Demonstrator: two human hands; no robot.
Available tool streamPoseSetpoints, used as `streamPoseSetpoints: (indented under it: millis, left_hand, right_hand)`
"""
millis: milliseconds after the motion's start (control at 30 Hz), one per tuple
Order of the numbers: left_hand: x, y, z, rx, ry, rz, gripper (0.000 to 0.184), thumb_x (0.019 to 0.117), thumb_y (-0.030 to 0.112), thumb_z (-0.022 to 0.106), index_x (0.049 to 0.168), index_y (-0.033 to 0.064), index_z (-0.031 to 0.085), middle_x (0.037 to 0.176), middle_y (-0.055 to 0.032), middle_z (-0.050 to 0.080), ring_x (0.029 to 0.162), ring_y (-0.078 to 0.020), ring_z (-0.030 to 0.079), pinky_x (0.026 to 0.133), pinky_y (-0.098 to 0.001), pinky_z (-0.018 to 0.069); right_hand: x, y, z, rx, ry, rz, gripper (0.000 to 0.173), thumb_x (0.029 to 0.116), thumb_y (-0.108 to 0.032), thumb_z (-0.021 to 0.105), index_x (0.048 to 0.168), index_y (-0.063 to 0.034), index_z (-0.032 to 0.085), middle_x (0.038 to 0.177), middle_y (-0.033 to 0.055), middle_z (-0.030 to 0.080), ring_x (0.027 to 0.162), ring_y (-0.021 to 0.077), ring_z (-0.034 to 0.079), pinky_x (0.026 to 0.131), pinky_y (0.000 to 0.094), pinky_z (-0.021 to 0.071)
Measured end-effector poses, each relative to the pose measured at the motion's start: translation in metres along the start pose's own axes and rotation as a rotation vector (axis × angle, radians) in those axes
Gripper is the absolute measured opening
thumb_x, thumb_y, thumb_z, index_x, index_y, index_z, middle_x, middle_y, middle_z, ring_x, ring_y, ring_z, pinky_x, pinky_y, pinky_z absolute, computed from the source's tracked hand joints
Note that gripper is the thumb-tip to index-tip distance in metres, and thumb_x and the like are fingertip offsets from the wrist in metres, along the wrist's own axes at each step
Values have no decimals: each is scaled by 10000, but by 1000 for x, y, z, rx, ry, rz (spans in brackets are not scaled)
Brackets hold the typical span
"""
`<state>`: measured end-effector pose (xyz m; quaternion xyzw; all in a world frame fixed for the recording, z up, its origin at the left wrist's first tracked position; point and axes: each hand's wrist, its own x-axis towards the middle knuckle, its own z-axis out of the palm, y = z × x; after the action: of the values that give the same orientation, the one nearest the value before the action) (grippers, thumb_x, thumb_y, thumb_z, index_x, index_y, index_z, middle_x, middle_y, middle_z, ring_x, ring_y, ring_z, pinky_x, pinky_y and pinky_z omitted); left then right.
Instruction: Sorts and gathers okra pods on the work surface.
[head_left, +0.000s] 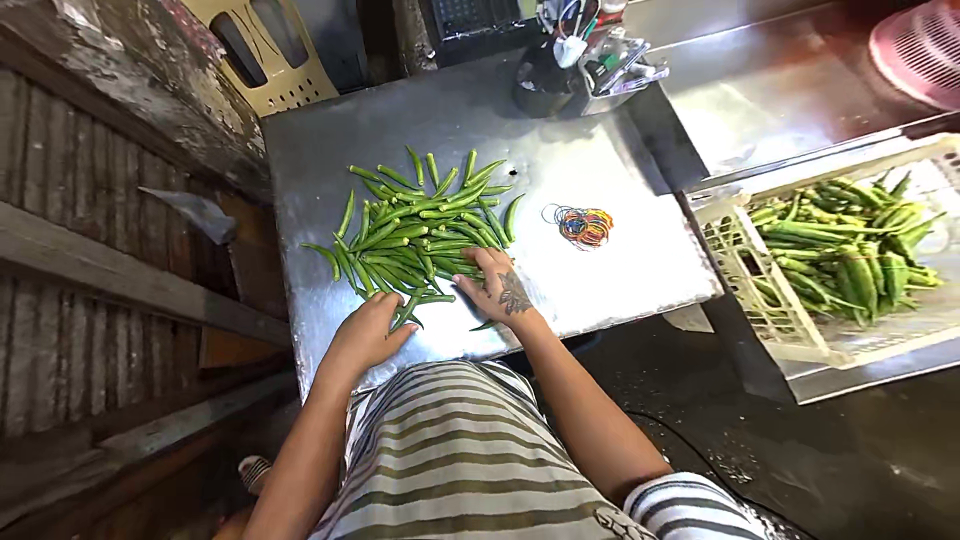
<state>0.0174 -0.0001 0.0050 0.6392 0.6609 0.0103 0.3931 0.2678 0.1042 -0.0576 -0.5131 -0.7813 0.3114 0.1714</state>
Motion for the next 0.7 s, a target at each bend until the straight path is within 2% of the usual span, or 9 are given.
streamPoseSetpoints:
  millis: [100,200,333,400,433,533,633,700]
  left_hand:
    - [-5,-14,-9,-17,39,-52,546,991,468,626,1369,77,582,1336,-155,611,1165,-293,648,1000,-493,536]
    - [-8,-31,-9,-48,78,-116,576,989,491,625,1387,76,575,1335,-155,613,1169,-299,647,1011,-509,527]
    - [-5,-48,0,-47,71,-177,645,968,525,642,1436,96,530,1345,-184,582,1159,-330,636,996,-534,525]
    - [0,-48,5,-59,64,-177,668,959,560,634,1415,80,543,1308,-190,595,1140,-336,635,986,-539,523]
    - [3,-47,10,-69,68,-171,663,954,588,627,1364,69,576,1262,-181,622,1102,-331,649,960,-543,531]
    - [12,-36,29,-27,80,-192,652,954,647,573,1241,65,640,1128,-158,690,1006,-336,691,851,-584,551]
    - [22,-23,42,61,114,-162,527,1014,559,517,1199,83,647,1083,-159,706,983,-362,708,788,-586,559]
    - [28,-21,39,88,66,-107,443,1066,478,457,1218,99,631,1110,-161,698,1013,-362,702,813,-574,556]
  right_hand:
    - [14,-20,20,-132,-21,167,883,870,-658,687,1482,-55,484,1388,213,571,1305,408,520,1069,574,443]
    - [19,-38,30,-328,-76,198,925,839,-646,727,1471,-24,464,1383,237,557,1300,421,525,1013,585,466]
    - [17,-41,23,-397,-181,221,837,882,-503,737,1525,-75,413,1369,204,588,1280,396,553,999,604,461]
    - [10,-37,22,-392,-196,234,622,941,-448,676,1428,-92,525,1313,189,624,1249,380,582,1006,599,457]
    - [6,-36,22,-378,-217,260,542,965,-443,645,1364,-82,579,1298,183,632,1237,367,593,1018,591,456]
    - [-1,-24,18,-242,-227,320,458,988,-410,641,1256,-39,638,1227,193,663,1140,359,650,986,586,499]
    - [-2,-10,6,-170,-226,345,387,1005,-355,640,1202,-23,669,1109,192,700,1070,341,677,981,556,523]
    - [-1,-10,-5,-190,-228,371,343,1034,-320,606,1211,-39,691,1099,188,721,1060,347,692,981,572,521]
